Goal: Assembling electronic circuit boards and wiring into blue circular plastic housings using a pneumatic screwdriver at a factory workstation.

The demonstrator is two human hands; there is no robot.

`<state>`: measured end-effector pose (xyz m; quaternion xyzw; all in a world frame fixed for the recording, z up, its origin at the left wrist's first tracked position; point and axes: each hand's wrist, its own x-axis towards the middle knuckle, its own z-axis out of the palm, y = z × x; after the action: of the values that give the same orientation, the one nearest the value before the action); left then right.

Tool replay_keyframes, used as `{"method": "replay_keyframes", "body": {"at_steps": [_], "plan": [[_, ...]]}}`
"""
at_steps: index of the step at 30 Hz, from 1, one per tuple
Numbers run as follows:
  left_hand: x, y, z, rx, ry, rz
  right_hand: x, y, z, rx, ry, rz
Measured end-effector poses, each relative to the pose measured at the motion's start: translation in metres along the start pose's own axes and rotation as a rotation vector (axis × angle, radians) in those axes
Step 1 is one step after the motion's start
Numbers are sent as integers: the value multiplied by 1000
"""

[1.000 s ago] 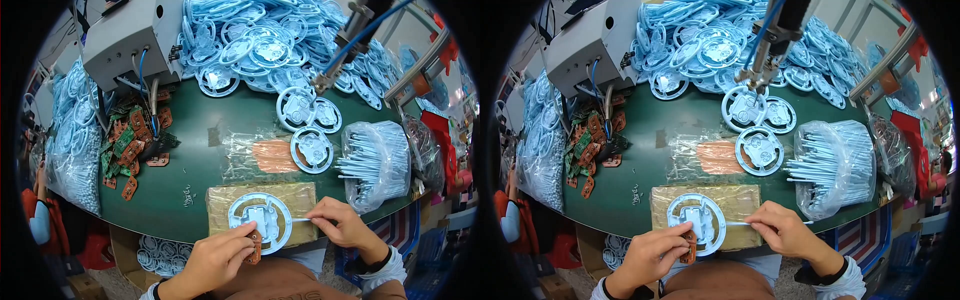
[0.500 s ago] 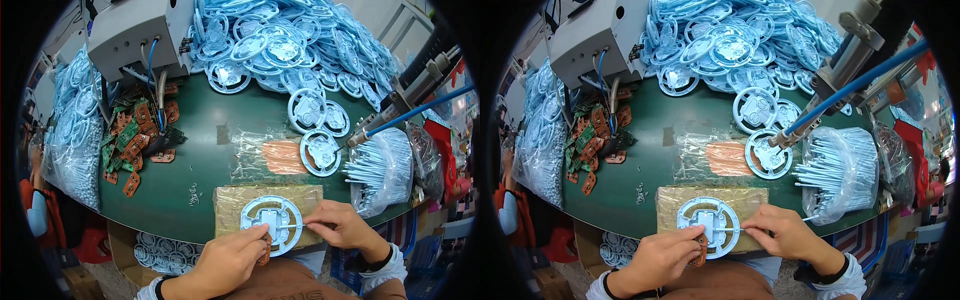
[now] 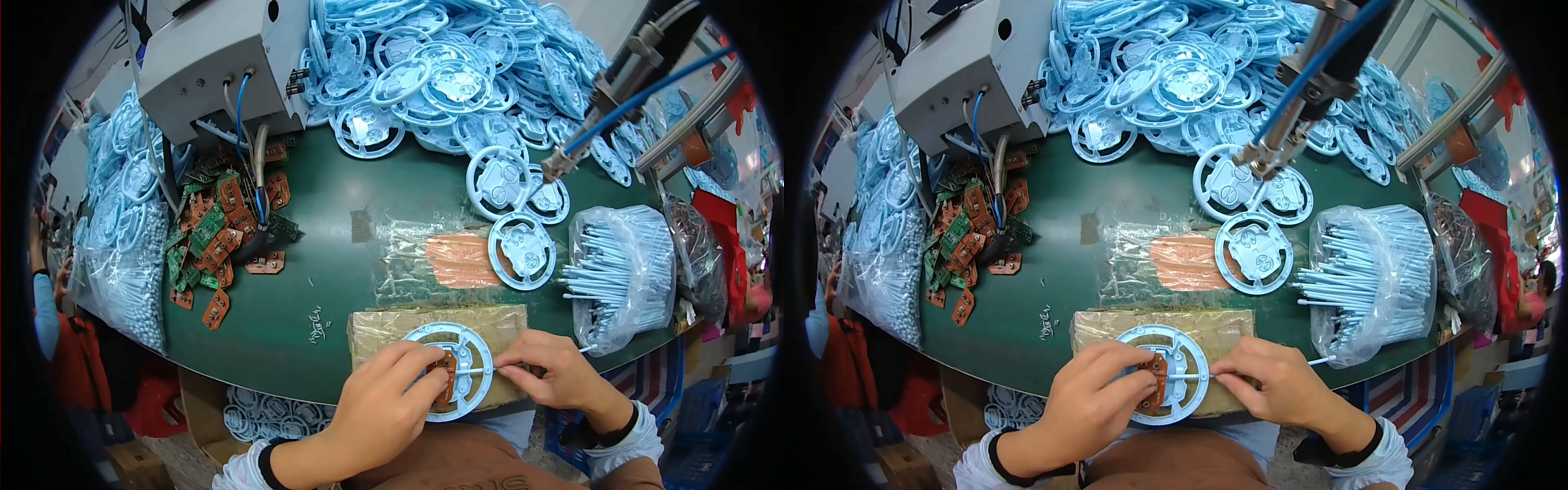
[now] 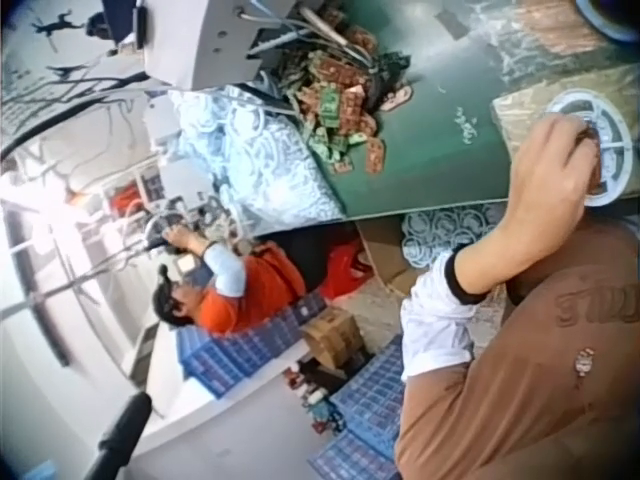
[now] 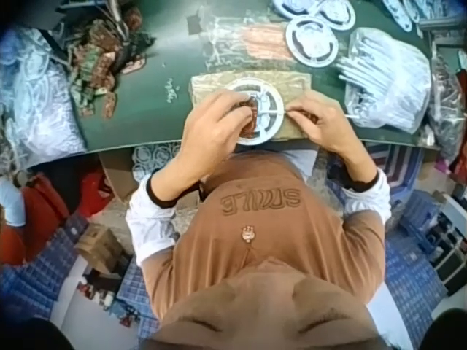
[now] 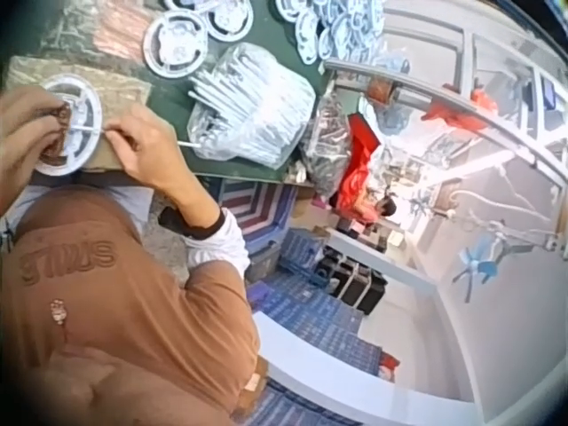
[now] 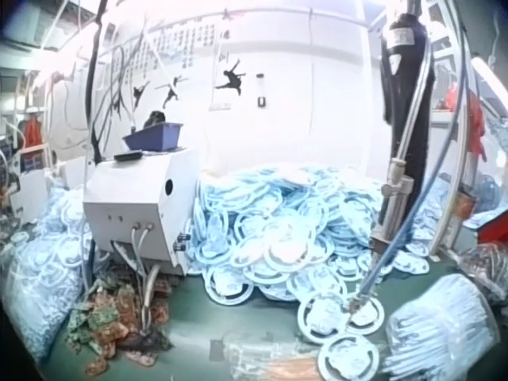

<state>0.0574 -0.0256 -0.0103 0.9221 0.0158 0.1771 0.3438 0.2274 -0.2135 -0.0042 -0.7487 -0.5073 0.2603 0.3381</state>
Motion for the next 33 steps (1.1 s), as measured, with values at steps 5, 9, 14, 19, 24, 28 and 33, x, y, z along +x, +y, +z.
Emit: {"method": "replay_keyframes", "body": {"at_steps": [5,9,14,19,24,28,33], "plan": [[3,-1,7,16,17,9,-1,0,1,10,1,-3],[4,0,6,54,-20,24,0,2,1,0,6,-26],[9,0,-2,76,-123,26,0,2,2,-8,8,-32],[10,-1,-9,-32,-178,0,-1,2,3,-32,40,-58],[2,1,-4,11,-176,-18,0,-3,-1,-157,10,-65],[-7,2,3,146,-157,85,13,-21,-38,-272,382,-207],[-9,4,3,141,-140,106,69,-42,-134,-96,944,-445]]}}
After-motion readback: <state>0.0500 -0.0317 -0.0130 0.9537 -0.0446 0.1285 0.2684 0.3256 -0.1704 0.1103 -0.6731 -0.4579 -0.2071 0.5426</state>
